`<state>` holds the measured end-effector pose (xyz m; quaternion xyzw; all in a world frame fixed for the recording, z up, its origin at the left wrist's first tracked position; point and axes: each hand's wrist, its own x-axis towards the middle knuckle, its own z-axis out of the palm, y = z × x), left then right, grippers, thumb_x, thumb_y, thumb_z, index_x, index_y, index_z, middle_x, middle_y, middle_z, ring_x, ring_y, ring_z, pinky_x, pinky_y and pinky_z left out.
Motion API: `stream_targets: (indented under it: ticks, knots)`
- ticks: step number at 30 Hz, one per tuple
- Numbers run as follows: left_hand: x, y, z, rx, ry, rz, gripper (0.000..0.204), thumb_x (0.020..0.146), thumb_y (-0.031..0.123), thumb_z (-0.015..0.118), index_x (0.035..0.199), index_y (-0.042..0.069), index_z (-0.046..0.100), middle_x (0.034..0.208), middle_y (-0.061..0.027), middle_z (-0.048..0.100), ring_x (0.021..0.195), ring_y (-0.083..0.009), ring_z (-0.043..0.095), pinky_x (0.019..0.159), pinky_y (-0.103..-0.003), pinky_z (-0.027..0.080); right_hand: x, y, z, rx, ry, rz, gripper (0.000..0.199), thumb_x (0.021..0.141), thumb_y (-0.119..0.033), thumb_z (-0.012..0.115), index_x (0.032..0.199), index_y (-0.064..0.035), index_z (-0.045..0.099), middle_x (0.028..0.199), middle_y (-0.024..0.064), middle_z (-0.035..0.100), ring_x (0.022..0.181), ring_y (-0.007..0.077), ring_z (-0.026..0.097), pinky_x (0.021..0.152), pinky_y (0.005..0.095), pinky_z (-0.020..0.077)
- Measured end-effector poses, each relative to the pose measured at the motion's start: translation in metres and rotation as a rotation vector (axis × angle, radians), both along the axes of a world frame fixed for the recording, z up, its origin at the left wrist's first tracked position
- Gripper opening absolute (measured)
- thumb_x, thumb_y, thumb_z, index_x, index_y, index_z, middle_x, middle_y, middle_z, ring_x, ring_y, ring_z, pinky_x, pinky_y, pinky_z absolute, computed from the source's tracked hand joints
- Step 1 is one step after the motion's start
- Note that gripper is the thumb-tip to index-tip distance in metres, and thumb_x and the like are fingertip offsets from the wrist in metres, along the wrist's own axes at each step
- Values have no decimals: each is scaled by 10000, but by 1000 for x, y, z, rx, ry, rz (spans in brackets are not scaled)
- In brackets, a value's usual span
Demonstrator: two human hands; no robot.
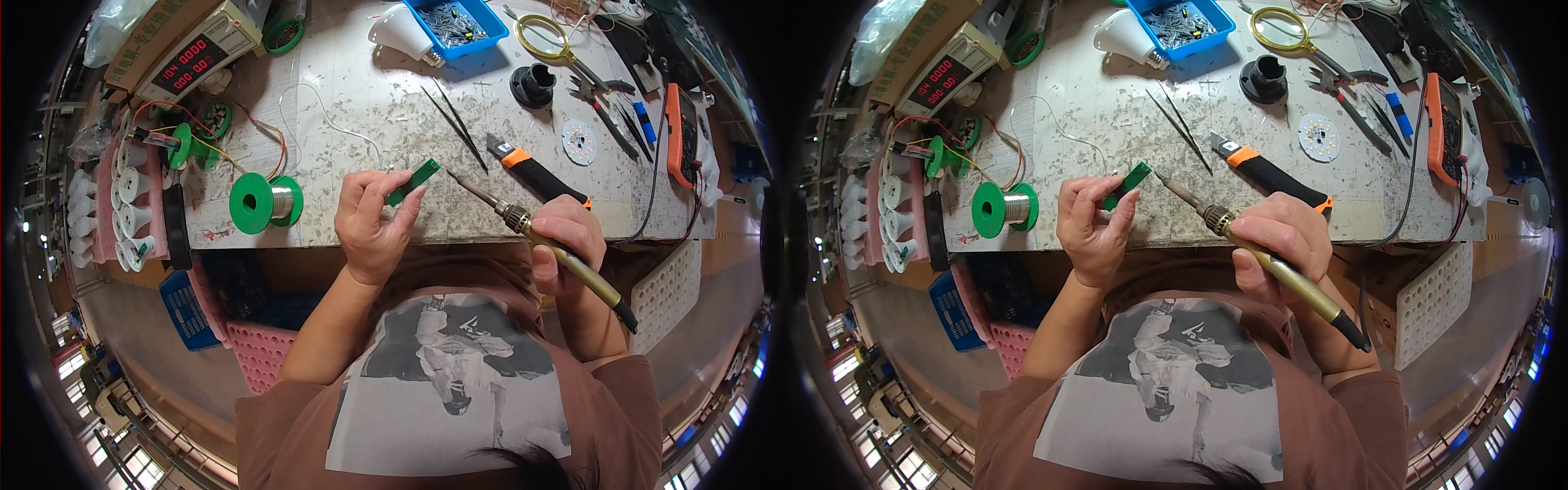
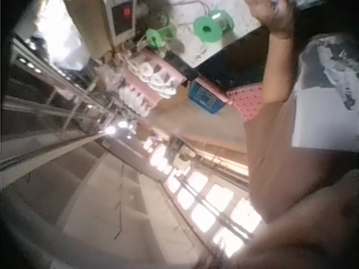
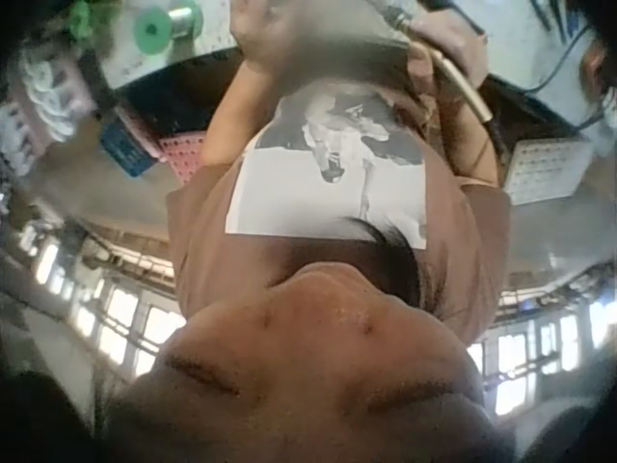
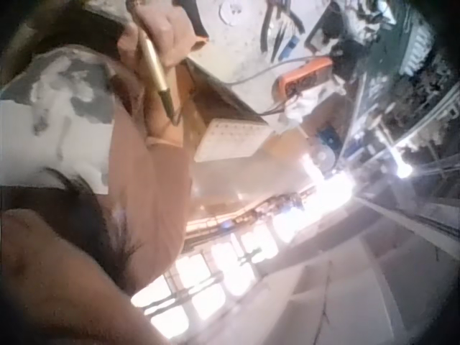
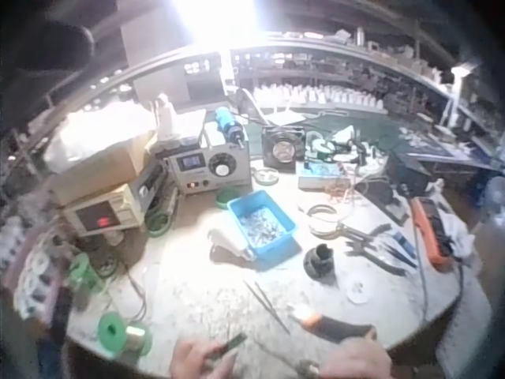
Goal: The person solders wires onto a PCB using a soldering iron, then assembles an LED light bulb housing. The wires are stripped with a wire stripper and manipulated with tweezers during the process.
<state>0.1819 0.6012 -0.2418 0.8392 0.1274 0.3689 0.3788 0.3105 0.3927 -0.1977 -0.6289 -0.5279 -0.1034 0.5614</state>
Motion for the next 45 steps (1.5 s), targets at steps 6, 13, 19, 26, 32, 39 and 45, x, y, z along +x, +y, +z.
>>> stream_targets:
  ticks: [6,13,19,26,32,39,45]
  knots:
    - [-2,5,1,-222,-2,25,197,853,73,780,1030,35,704,910,-45,603,751,-122,552,635,-242,460,0,-1,-3,18,1,-17,187,881,-145,670,983,7,632,743,106,634,593,214,599,523,311,469]
    - [-29,16,7,-937,-72,-32,189,1001,161,639,1103,3,636,886,7,582,688,-45,473,562,-194,395,0,-7,-6,-9,20,-29,194,885,-147,666,1000,4,628,745,109,629,605,218,598,539,308,472]
    - [-38,9,28,-1319,-46,-52,276,1025,285,593,1113,25,613,896,-24,602,677,-64,511,510,-202,418,-3,0,-5,-9,32,4,208,917,-178,660,1022,-4,616,751,104,622,591,215,584,526,311,459]
    - [-41,7,20,-1444,-8,-100,242,1024,275,589,1106,48,596,970,-55,627,691,-88,535,524,-219,428,-8,7,5,-10,26,41,221,929,-201,656,1016,-4,611,748,102,620,584,208,579,511,316,448]
    - [-39,5,21,-1407,75,-104,272,1026,284,587,1095,21,599,881,-44,615,657,-76,546,512,-208,437,-11,6,4,-23,34,37,230,930,-214,659,1011,-3,617,750,102,622,575,210,573,510,317,448]
    - [-38,1,21,-1289,112,-123,278,1031,282,584,1088,18,649,839,-13,607,661,-51,543,537,-206,448,-12,5,6,-36,37,46,234,928,-222,662,1013,-9,622,753,104,625,576,210,575,512,318,450]
    - [-37,-3,18,-1205,114,-136,259,1021,265,608,1101,23,654,883,-19,637,669,-52,534,562,-212,445,-13,4,10,-42,38,59,244,932,-235,663,1021,-11,621,760,106,627,577,213,578,509,324,451]
